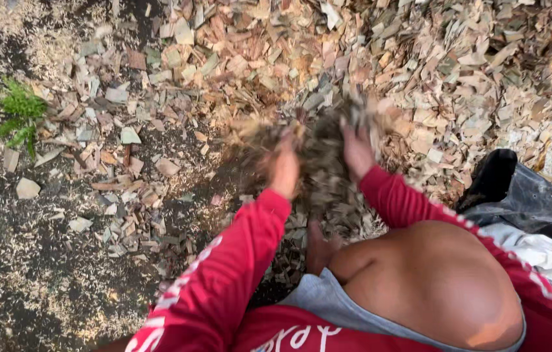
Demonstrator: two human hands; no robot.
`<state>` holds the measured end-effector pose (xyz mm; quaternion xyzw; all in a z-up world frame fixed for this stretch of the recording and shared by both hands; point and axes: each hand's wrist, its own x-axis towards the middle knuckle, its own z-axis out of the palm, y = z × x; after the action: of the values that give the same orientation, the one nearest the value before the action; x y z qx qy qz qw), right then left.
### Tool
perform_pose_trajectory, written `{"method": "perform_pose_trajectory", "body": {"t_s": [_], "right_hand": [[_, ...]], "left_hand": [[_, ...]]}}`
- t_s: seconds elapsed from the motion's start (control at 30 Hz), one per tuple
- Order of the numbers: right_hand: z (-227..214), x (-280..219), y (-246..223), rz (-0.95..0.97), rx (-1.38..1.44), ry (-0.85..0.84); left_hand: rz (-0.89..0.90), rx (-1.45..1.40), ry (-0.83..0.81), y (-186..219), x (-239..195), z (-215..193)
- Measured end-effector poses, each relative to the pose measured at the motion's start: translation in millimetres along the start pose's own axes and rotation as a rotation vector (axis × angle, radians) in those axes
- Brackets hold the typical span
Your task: The person plants small ferns into the ground, covering the roots with wood chips. They also remove a fern from a pot, place it in a hanging basket, and fill the basket with wood chips.
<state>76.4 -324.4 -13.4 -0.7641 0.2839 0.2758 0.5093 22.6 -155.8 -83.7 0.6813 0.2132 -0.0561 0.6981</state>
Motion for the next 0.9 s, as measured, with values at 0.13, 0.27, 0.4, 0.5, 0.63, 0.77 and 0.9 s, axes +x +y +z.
{"method": "perform_pose_trajectory", "body": {"t_s": [0.13,0.27,0.4,0.5,0.63,0.77,0.9], "right_hand": [[-40.8,0.8,-63.9,-0.16,0.348,-0.244],[-73.6,-36.2,4.5,-1.131,-0.711,0.159],[-86.1,-63.4,108.7,-1.696,-1.176,-0.659],[-77.5,-15.6,115.1,-1.502,-1.437,-0.738],[-53.4,68.2,33.3,-1.218,-1.671,-0.285],[-18.8,55.9,-48.1,-1.375,-1.499,0.196],[51.1,-1.0,-23.7,-1.491,-1.946,-0.205]], "left_hand": [[-0.147,-0.064,-0.306,84.3,18.9,19.3],[0.406,0.588,-0.272,164.0,14.7,-62.5],[0.082,0.846,-0.399,227.2,0.6,-161.6],[0.013,1.082,-0.385,270.0,-8.8,-222.3],[0.021,1.11,-0.228,311.3,-42.8,-298.8],[0.144,0.945,0.164,328.1,-123.5,-381.8],[0.249,0.731,0.642,304.4,-219.5,-423.8]]}}
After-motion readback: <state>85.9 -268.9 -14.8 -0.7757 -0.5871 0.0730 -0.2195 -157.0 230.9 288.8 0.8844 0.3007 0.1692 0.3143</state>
